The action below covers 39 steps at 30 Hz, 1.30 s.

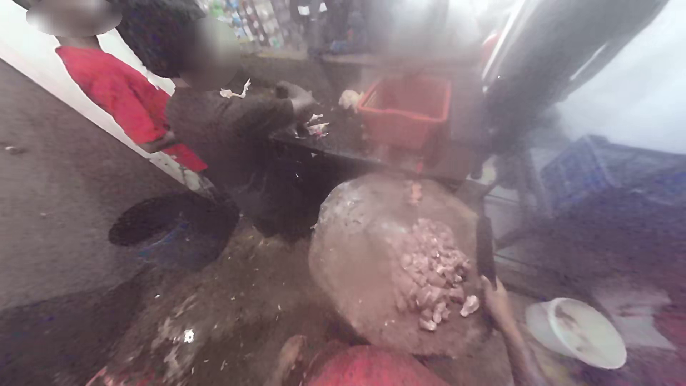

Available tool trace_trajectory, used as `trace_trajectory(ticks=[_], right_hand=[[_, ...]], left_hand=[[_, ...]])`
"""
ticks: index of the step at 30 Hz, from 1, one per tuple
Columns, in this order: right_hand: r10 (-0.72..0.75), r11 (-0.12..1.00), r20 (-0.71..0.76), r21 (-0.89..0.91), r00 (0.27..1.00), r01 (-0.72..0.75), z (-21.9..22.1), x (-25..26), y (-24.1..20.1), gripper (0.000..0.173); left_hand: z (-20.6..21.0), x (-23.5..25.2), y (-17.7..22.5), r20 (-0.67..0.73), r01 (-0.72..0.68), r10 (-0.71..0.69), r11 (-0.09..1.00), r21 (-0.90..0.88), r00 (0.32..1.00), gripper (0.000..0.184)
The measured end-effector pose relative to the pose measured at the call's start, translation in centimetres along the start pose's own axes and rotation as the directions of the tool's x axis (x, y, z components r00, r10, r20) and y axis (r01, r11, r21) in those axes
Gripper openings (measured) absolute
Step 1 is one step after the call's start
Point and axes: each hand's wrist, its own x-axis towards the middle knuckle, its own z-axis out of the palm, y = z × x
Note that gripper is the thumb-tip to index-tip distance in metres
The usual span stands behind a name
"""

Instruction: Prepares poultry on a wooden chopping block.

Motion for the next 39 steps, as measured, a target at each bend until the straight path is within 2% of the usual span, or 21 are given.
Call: trace_trajectory(ticks=[4,11,16,19,21,25,29,34,39], right_hand=[[0.006,1.0,0.005,-0.026,1.0,-0.006,0.0,0.1,0.2,0.054],[0.008,1.0,0.009,-0.017,1.0,-0.007,-0.1,0.2,0.2,0.053],[0.004,1.0,0.003,0.019,1.0,-0.004,0.2,0.3,0.4,0.054],[0.019,1.0,0.012,0.021,1.0,-0.019,0.1,0.3,0.1,0.053],[0.006,1.0,0.008,0.018,1.0,-0.006,0.1,0.4,0.2,0.053],[0.002,1.0,0.006,0.029,1.0,-0.003,0.1,0.1,0.4,0.052],[-0.019,0.993,-0.012,0.118,1.0,0.021,0.5,0.3,0.2,0.051],[-0.024,0.996,-0.009,0.088,1.0,0.024,0.1,-0.8,-0.1,0.051],[-0.032,0.998,-0.025,0.059,0.999,0.034,0.3,-0.6,-0.5,0.05]], left_hand=[[-0.2,-0.6,0.6,0.011,0.013,-0.014,0.999,0.048,1.0,0.044],[-0.1,0.0,0.8,0.029,-0.021,0.02,1.0,0.016,0.999,0.038],[-0.9,0.6,0.4,0.016,-0.121,0.121,0.991,0.051,0.993,0.037],[-1.8,1.1,0.8,-0.054,-0.078,0.075,0.996,-0.047,0.996,0.038],[-2.5,0.9,1.6,-0.094,-0.074,0.071,0.997,-0.036,0.993,0.039],[-4.1,1.5,2.9,-0.193,-0.145,0.128,0.986,-0.077,0.973,0.037],[-6.2,2.3,7.1,-0.29,-0.279,0.228,0.949,-0.147,0.93,0.034],[-8.4,1.3,12.7,-0.349,-0.423,0.335,0.88,-0.215,0.875,0.036],[-11.1,0.4,20.0,-0.376,-0.52,0.434,0.838,-0.164,0.819,0.037]])
